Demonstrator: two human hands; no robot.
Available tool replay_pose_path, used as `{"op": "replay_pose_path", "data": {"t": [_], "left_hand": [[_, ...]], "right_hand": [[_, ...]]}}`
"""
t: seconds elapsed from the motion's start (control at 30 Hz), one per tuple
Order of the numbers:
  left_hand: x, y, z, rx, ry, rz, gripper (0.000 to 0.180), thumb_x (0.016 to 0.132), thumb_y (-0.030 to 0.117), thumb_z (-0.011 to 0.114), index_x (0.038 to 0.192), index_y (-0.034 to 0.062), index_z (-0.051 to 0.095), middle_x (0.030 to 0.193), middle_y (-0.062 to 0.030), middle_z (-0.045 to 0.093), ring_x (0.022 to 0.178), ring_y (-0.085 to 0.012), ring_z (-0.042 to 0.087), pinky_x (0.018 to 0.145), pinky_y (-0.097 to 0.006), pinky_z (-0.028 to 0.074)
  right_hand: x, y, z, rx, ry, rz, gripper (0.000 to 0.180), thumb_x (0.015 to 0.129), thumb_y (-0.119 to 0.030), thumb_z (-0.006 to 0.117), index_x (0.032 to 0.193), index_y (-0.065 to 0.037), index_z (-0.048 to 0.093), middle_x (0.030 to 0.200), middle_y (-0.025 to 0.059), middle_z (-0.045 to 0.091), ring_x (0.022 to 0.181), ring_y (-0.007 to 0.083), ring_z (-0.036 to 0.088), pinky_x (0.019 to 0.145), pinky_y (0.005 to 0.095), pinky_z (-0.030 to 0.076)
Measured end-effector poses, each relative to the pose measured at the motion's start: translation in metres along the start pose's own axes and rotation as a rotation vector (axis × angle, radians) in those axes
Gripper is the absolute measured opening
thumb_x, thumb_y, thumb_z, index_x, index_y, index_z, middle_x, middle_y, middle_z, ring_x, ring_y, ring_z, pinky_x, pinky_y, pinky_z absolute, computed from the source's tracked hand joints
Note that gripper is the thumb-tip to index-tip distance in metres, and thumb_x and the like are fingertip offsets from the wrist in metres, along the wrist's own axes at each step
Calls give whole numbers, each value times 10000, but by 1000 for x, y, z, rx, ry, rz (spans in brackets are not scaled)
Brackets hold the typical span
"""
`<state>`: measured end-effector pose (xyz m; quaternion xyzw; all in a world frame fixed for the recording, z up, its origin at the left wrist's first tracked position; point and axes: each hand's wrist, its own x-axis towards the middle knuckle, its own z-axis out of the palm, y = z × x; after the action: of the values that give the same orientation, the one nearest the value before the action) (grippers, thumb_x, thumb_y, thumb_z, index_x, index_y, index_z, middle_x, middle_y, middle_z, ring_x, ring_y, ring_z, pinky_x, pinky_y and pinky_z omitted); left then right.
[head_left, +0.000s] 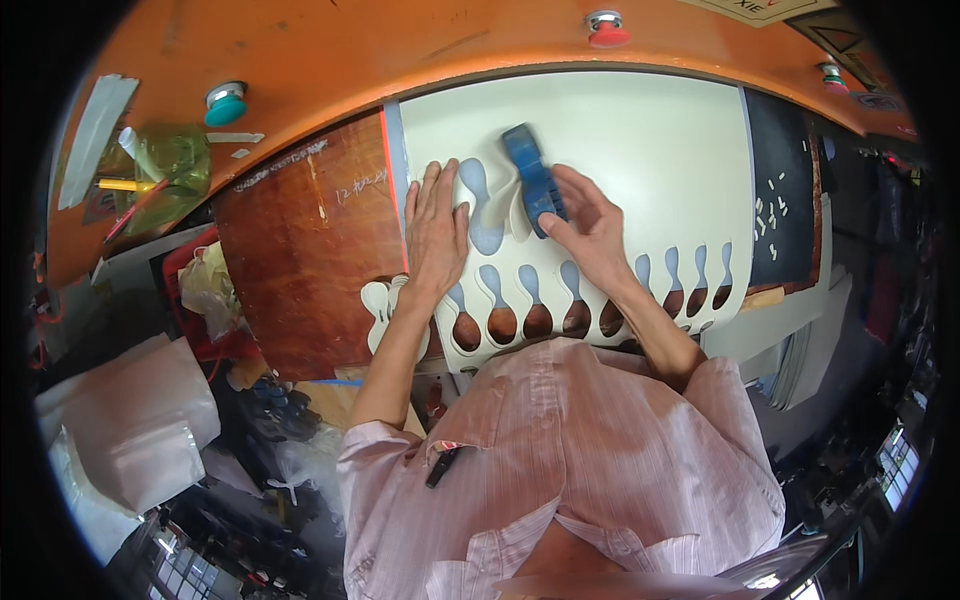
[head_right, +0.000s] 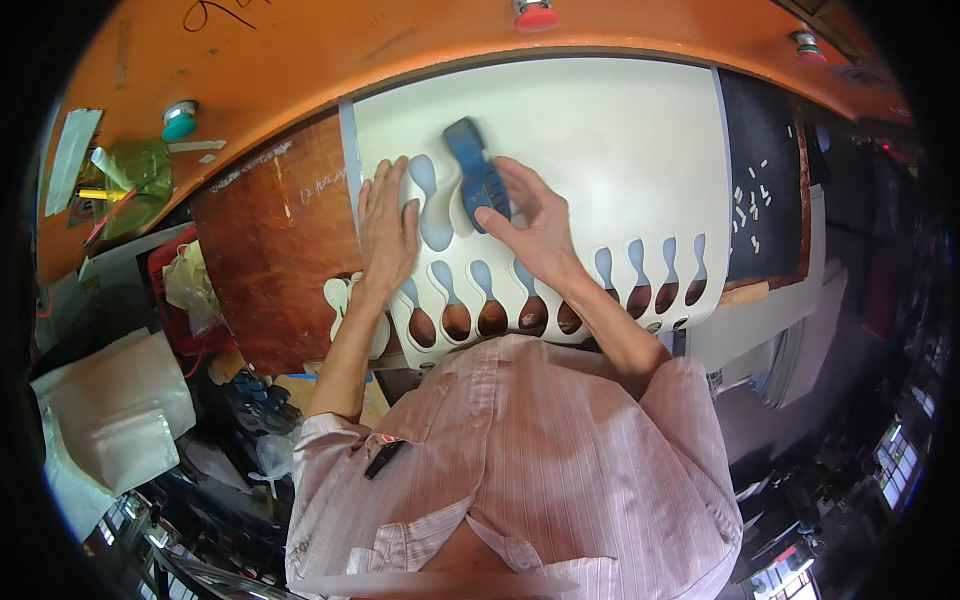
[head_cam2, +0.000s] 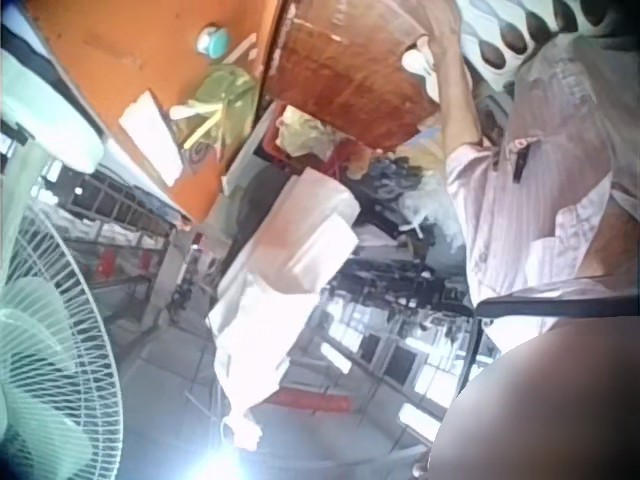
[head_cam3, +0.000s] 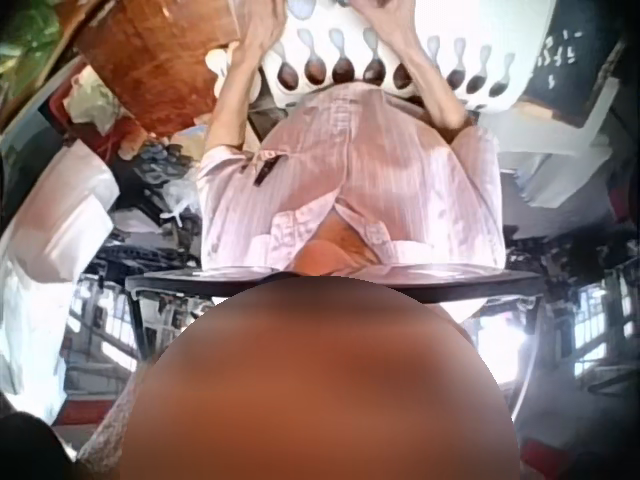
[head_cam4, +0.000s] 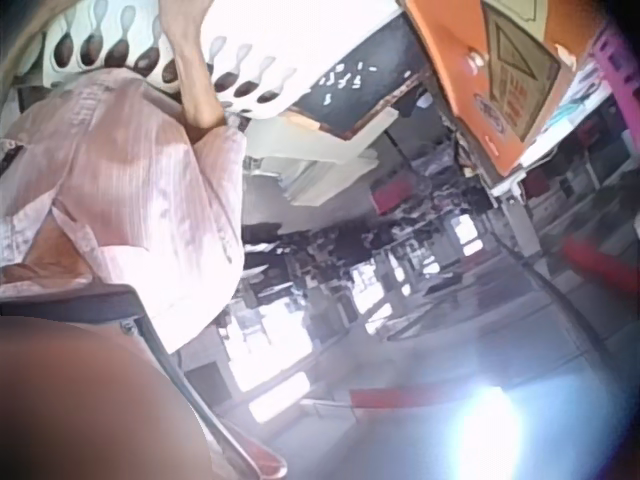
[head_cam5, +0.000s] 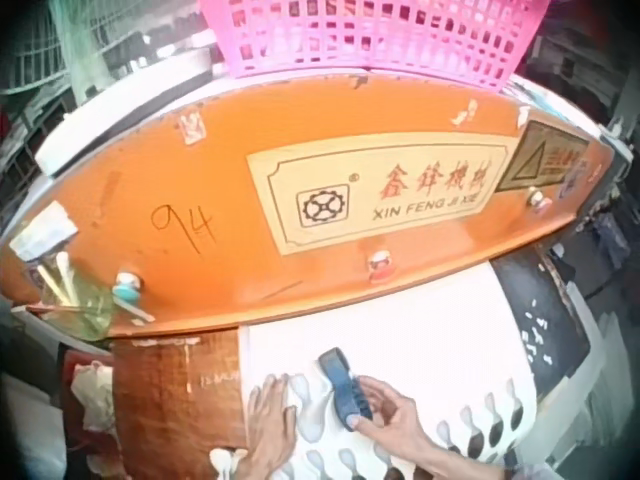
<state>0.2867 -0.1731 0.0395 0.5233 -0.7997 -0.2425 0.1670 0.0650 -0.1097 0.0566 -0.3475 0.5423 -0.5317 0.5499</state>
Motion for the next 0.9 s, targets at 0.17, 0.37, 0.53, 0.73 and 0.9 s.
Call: {"op": "replay_pose_path", "data": {"t": [0.17, 0.37, 0.53, 0.73, 0.9], "left_hand": [[-2, 10, -10, -99, 82, 69, 508, 1005, 97, 559, 1493, -24, 491, 1469, -240, 561, 1440, -393, 450, 1225, -525, 268], [-12, 48, 14, -279, 89, -99, 418, 934, 96, 673, 1311, -76, 620, 1175, -276, 688, 1049, -408, 674, 908, -462, 525], [-11, 48, 24, -368, 175, -231, 279, 951, 111, 683, 1154, -76, 719, 840, -232, 714, 633, -324, 656, 652, -409, 530], [-16, 42, 23, -418, 189, -342, 244, 956, 95, 687, 1130, -66, 743, 657, -120, 658, 496, -114, 477, 509, -317, 401], [-15, 39, 21, -479, 204, -443, 270, 973, 99, 669, 1180, -57, 744, 780, -51, 720, 574, -57, 443, 546, -273, 409]], "right_hand": [[-9, 6, -3, -144, -10, 25, 697, 860, -72, 842, 1469, 48, 527, 1342, 133, 659, 1240, 216, 611, 1074, 375, 492], [-5, 30, 13, 80, -11, -49, 636, 892, -34, 809, 1455, 63, 530, 1341, 134, 653, 1236, 209, 615, 1062, 363, 509], [-2, 23, 6, 176, -19, -11, 606, 919, -44, 777, 1458, 74, 525, 1365, 159, 643, 1245, 218, 617, 1077, 359, 498], [-13, 17, -7, 268, 10, 64, 563, 960, -74, 729, 1469, 61, 528, 1401, 162, 630, 1269, 206, 601, 1100, 347, 466], [-25, 1, -21, 131, 142, -46, 608, 937, -91, 769, 1458, 92, 513, 1378, 193, 629, 1245, 228, 613, 1067, 378, 504]]}}
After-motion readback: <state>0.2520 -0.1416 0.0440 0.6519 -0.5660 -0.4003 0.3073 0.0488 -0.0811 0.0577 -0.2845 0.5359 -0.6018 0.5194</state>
